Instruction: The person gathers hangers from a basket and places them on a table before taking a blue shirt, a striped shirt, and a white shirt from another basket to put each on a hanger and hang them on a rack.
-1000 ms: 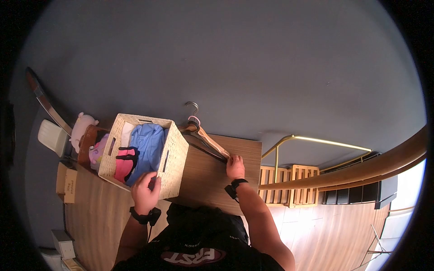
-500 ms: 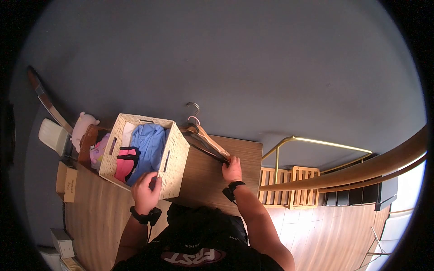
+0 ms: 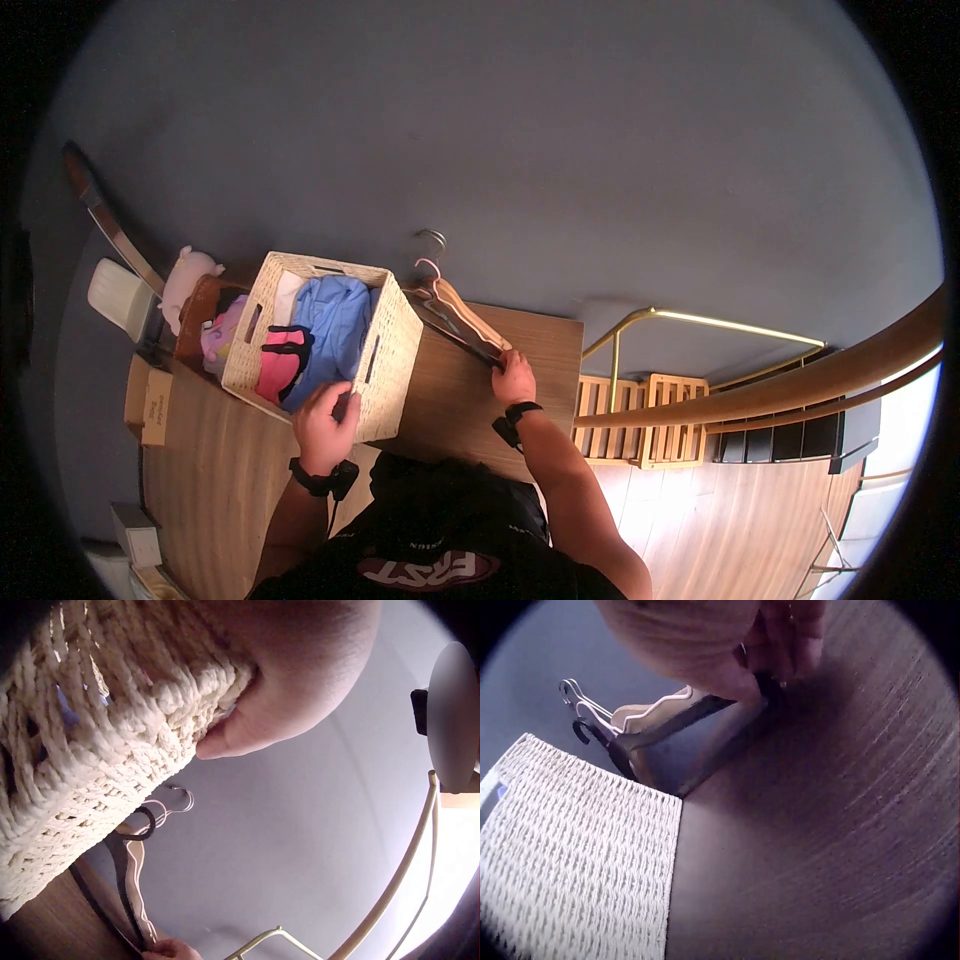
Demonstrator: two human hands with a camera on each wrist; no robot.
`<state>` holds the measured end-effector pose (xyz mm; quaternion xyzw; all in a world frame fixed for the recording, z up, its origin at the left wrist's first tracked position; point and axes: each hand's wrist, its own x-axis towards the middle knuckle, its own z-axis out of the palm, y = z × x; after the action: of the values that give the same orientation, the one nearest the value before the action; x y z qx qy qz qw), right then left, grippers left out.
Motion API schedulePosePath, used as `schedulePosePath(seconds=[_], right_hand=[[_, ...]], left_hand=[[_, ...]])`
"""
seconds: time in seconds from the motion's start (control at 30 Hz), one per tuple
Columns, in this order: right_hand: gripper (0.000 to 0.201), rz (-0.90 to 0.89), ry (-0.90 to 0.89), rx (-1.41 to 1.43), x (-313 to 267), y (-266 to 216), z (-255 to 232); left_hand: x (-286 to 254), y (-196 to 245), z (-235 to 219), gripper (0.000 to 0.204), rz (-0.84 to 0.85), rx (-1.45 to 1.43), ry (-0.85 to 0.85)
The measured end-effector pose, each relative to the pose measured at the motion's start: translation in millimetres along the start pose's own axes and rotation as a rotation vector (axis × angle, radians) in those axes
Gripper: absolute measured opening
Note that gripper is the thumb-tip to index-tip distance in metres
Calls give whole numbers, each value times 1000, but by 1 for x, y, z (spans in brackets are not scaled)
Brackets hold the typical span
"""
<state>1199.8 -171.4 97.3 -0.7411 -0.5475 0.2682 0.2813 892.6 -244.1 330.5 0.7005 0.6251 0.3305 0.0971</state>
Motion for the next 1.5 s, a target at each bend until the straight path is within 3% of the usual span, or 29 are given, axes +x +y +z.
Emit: schedulePosePath(seconds=[0.13, 0.23, 0.33, 0.53, 0.7, 0.83, 1.03, 1.2, 1.33, 1.4, 1.5], right_hand=[[25, -171, 48, -143, -8, 6, -1], [27, -209, 121, -57, -2, 13, 0], [28, -138, 56, 65, 4, 8, -8], [23, -292, 126, -54, 1, -26, -25], [16, -341, 160, 31, 5, -31, -25], [12, -421, 219, 182, -1, -48, -54], [19, -384, 286, 325, -20, -53, -108], [33, -289, 291, 346, -54, -17, -123], [31, -122, 309, 304, -96, 26, -126], [33, -75, 366, 319, -117, 22, -128], [34, -177, 381, 56, -144, 50, -127]], left_hand=[[0, 1, -1, 14, 18, 7, 10], [0, -1, 0, 14, 14, 7, 7], [0, 2, 0, 14, -6, 3, 5], [0, 2, -1, 14, -18, -2, -3], [0, 1, 0, 14, 10, 27, 15], [1, 3, -2, 15, 26, 34, 29], [2, 2, -1, 15, 52, 20, 59], [2, -2, 0, 14, 49, 2, 57], [6, 1, 0, 13, 83, -10, 76], [9, 5, 1, 13, 52, -16, 60], [8, 5, 5, 15, 40, -43, 53]])
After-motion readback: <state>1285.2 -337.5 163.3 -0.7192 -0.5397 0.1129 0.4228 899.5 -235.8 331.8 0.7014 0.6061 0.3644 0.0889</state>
